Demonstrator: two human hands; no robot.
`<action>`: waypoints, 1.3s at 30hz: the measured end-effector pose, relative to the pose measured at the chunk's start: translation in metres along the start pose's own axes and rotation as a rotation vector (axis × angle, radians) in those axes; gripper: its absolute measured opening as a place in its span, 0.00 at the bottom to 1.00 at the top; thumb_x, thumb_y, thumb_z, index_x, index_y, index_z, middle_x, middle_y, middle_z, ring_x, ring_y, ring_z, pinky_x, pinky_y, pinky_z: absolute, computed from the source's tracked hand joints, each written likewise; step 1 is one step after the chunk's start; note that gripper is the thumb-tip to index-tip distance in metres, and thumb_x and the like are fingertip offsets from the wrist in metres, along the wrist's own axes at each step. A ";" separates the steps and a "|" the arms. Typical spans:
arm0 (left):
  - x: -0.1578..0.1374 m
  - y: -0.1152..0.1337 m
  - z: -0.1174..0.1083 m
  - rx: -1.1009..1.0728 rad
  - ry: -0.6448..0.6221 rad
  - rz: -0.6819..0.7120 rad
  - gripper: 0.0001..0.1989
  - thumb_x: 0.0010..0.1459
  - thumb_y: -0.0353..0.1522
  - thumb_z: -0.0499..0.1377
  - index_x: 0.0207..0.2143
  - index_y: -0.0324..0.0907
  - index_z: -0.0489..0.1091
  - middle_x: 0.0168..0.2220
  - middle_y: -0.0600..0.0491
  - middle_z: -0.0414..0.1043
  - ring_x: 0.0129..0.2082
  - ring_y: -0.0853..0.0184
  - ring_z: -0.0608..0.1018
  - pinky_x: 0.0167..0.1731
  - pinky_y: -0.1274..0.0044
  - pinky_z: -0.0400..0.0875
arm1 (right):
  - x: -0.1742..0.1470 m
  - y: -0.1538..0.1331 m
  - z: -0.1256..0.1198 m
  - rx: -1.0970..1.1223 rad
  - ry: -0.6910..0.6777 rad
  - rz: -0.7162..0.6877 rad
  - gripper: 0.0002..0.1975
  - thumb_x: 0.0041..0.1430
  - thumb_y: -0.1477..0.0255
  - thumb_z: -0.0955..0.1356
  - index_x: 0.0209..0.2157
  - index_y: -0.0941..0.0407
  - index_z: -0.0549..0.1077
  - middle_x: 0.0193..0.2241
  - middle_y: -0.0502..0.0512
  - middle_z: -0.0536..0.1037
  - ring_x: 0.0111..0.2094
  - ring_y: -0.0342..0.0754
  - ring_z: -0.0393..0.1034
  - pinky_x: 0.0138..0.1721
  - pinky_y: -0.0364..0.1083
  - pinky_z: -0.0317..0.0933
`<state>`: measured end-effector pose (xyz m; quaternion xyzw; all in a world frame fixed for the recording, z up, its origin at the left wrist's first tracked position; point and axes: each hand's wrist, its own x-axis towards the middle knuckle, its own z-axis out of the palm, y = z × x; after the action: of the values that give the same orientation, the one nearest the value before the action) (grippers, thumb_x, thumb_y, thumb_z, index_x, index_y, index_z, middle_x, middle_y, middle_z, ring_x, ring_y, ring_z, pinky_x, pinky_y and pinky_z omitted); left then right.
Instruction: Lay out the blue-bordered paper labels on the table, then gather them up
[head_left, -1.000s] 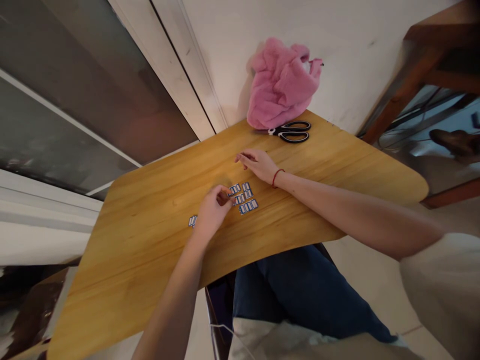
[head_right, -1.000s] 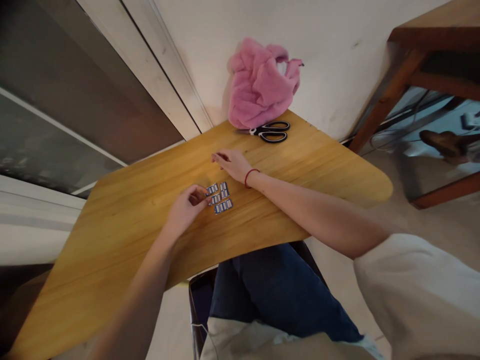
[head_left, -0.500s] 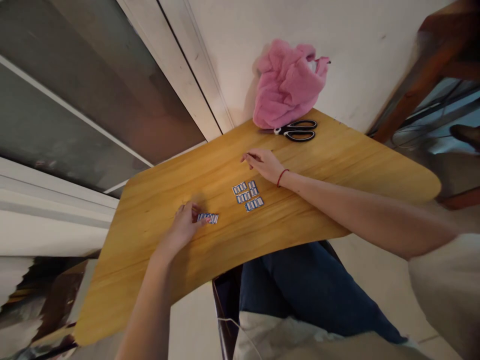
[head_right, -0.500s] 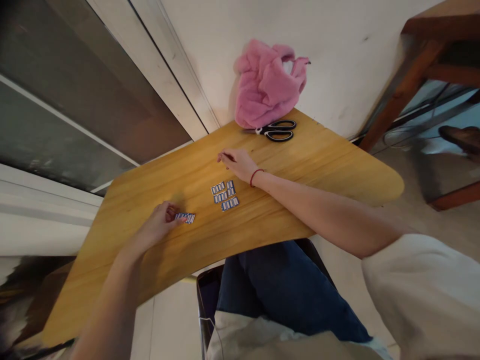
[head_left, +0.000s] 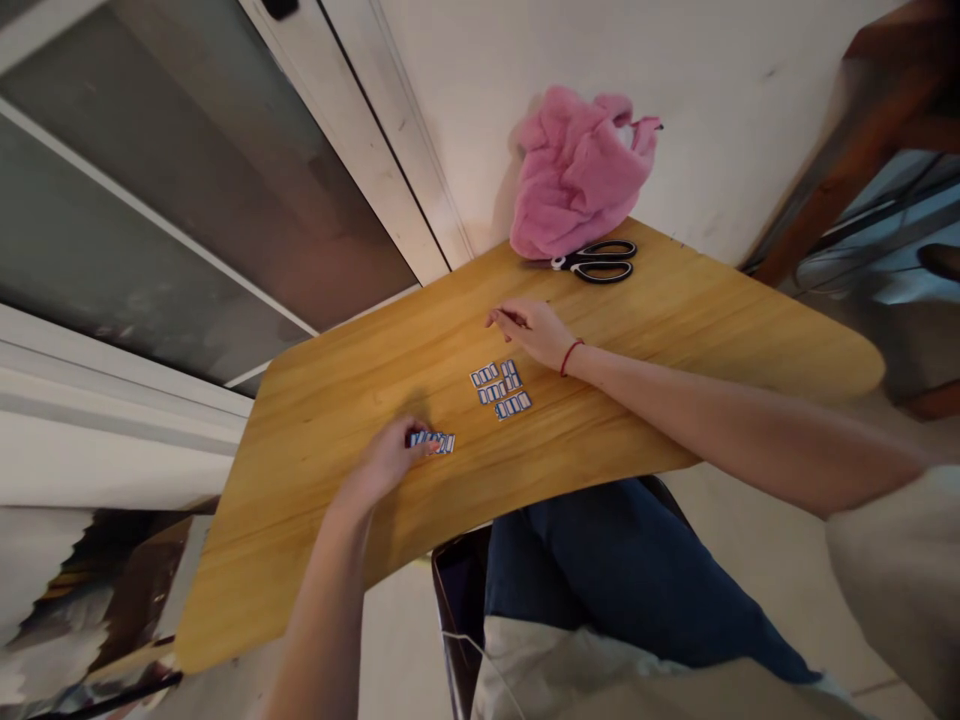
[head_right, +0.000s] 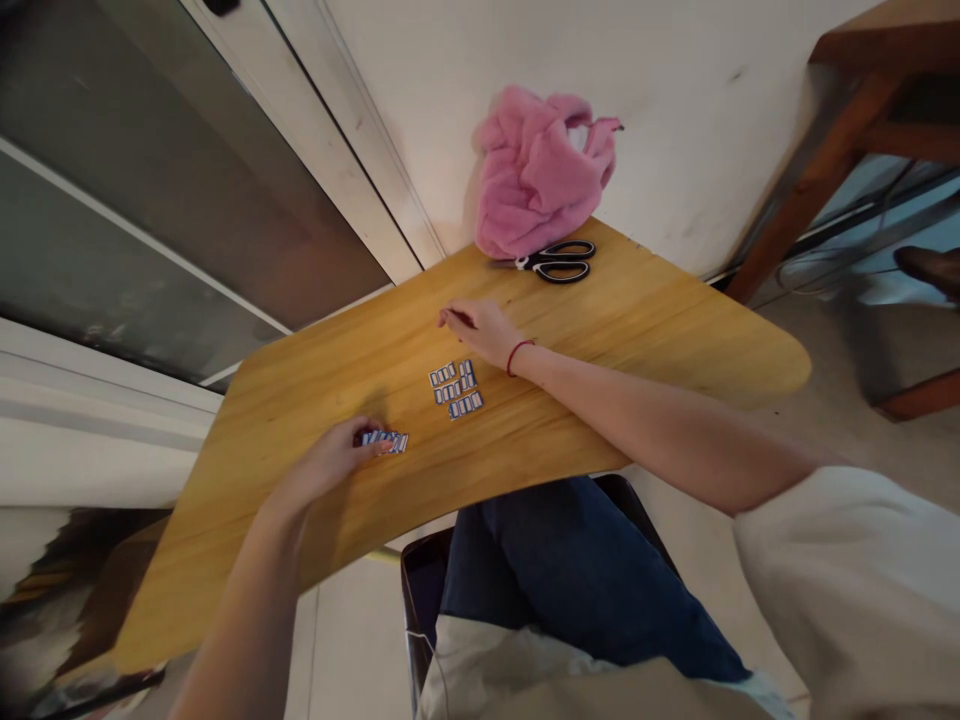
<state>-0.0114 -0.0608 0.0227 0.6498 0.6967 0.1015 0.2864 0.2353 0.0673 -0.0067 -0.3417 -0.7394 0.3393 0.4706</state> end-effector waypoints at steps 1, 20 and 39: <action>0.001 0.003 0.000 -0.007 -0.003 -0.004 0.13 0.45 0.41 0.60 0.30 0.41 0.70 0.28 0.53 0.71 0.29 0.64 0.70 0.31 0.73 0.62 | -0.001 -0.001 0.001 -0.008 -0.015 -0.013 0.16 0.64 0.64 0.59 0.33 0.58 0.72 0.21 0.48 0.64 0.23 0.39 0.59 0.25 0.41 0.51; 0.055 -0.002 -0.013 -0.381 0.287 0.275 0.15 0.51 0.44 0.58 0.34 0.43 0.72 0.25 0.57 0.64 0.23 0.72 0.63 0.25 0.79 0.56 | 0.027 -0.033 0.051 -0.394 -0.418 -0.059 0.10 0.59 0.65 0.66 0.35 0.57 0.76 0.25 0.48 0.71 0.26 0.39 0.59 0.28 0.40 0.46; 0.054 -0.018 -0.012 -0.004 0.182 0.348 0.06 0.56 0.34 0.55 0.35 0.44 0.69 0.30 0.55 0.70 0.28 0.70 0.69 0.32 0.78 0.62 | 0.024 -0.024 0.084 -0.547 -0.542 -0.084 0.12 0.58 0.64 0.67 0.36 0.57 0.77 0.31 0.53 0.78 0.33 0.44 0.68 0.36 0.44 0.51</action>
<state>-0.0328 -0.0084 0.0087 0.7482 0.5964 0.2093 0.2019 0.1449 0.0584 -0.0033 -0.3218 -0.9136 0.1878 0.1629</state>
